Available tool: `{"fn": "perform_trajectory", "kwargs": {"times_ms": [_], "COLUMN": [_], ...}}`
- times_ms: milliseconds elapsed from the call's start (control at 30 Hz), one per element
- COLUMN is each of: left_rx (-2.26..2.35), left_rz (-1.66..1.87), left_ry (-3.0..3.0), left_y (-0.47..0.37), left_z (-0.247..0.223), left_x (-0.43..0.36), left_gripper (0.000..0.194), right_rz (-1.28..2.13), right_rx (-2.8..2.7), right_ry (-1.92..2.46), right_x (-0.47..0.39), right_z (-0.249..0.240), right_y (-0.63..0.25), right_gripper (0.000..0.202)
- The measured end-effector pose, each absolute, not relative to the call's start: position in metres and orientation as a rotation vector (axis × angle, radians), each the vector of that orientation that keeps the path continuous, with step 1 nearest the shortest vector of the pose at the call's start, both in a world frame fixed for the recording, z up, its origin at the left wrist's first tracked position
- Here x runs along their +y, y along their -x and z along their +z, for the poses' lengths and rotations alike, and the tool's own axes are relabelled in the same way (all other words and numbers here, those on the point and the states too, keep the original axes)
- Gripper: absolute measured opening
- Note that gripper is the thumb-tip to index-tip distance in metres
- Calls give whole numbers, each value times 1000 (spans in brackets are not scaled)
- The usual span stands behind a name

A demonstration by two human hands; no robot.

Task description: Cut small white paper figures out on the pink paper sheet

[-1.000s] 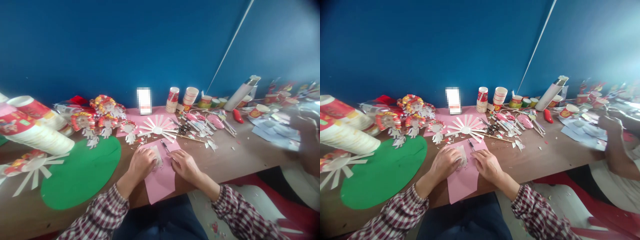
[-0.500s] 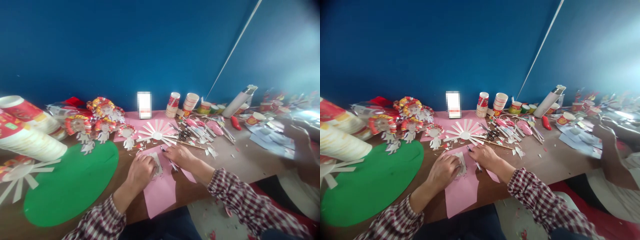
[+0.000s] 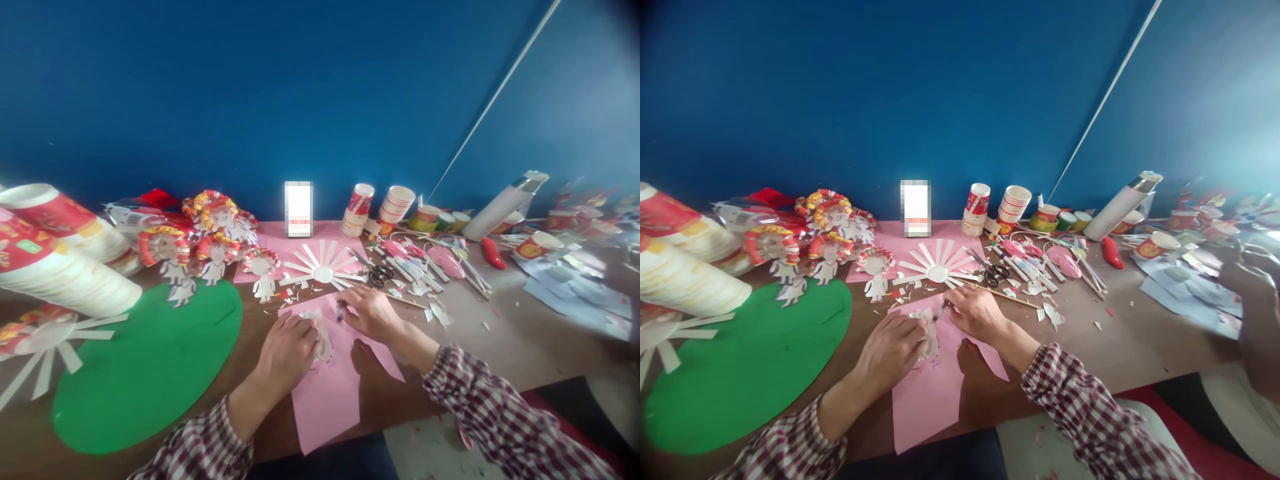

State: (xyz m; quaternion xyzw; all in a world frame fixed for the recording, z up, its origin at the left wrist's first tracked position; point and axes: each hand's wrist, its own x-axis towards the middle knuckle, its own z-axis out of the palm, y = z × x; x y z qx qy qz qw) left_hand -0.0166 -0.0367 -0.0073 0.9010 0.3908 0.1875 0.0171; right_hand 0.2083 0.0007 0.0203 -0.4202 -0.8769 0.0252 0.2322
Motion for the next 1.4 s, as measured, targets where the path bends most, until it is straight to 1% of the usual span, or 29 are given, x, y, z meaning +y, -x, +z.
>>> {"fn": "perform_trajectory", "kwargs": {"times_ms": [100, 167, 233, 333, 400, 533, 633, 800, 1000, 1400], "left_rx": [1205, 1205, 1209, 1226, 1248, 1267, 1252, 1250, 1258, 1251], "left_rz": [610, 644, 652, 644, 651, 658, 703, 729, 719, 710], "left_ry": [-2789, -2757, -2723, -2711, -2721, -2727, -2732, -2741, -2741, -2762], "left_y": [17, 17, 17, 17, 17, 17, 17, 16, 16, 15], "left_z": [-9, -9, -9, -9, -9, -11, -12, -11, -13, -14], "left_x": [-36, -36, -37, -37, -37, -37, -37, -38, -37, -37], "left_gripper": [6, 7, 8, 9, 10, 10, 14, 13, 13, 12], "right_rz": [551, 825, 1015, 1181, 1184, 973, 868, 824, 893, 799], "right_rx": [-1948, -1742, -1584, -1446, -1457, -1658, -1788, -1871, -1894, -1960], "right_ry": [1300, 1293, 1233, 1151, 1153, 1199, 1222, 1248, 1352, 1310], "right_x": [-1, -1, -1, -1, -2, -2, -2, 0, -1, 2], "right_z": [14, 8, 0, -10, -15, -16, -14, -12, -10, -13], "right_y": [-195, -187, -181, -177, -176, -177, -176, -175, -177, -175], "right_gripper": [1, 6, 6, 9, 12, 9, 6, 3, 11, 13]}}
